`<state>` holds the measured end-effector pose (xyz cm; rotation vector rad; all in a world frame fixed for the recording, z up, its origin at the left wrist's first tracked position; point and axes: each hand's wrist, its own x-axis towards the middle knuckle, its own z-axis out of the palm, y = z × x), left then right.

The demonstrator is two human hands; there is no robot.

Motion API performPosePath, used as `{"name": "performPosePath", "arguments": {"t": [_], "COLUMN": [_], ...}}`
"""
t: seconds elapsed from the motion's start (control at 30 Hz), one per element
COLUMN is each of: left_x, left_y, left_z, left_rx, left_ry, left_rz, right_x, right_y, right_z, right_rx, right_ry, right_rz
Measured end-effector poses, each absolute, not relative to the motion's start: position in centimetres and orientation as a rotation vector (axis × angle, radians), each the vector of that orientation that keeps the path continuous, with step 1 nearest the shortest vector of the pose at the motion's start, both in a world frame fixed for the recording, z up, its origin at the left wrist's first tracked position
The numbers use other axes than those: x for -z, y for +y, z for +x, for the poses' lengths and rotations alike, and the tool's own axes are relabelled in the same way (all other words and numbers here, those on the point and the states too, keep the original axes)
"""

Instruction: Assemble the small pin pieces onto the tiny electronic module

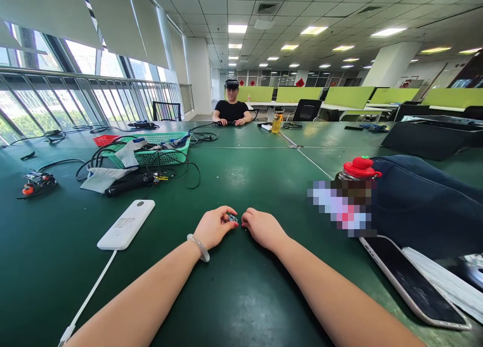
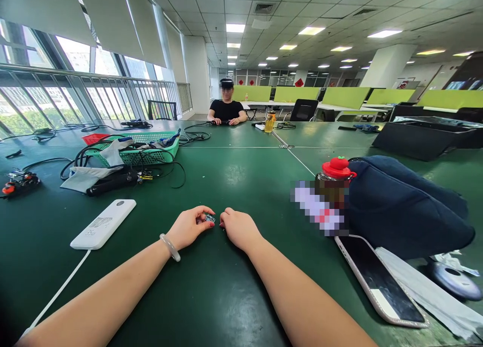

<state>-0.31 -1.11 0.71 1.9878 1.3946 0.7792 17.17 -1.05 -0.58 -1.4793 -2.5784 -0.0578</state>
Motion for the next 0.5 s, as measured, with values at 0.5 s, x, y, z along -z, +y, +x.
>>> {"name": "performPosePath", "arguments": {"t": [0.5], "left_x": [-0.8], "left_y": [-1.6], "left_z": [0.2], "left_rx": [-0.814], "left_ry": [1.206], "left_rz": [1.835], "right_x": [-0.5], "right_y": [-2.5], "right_z": [16.9], "right_rx": [-0.183], "right_ry": [-2.181], "right_rz": [-1.381]}}
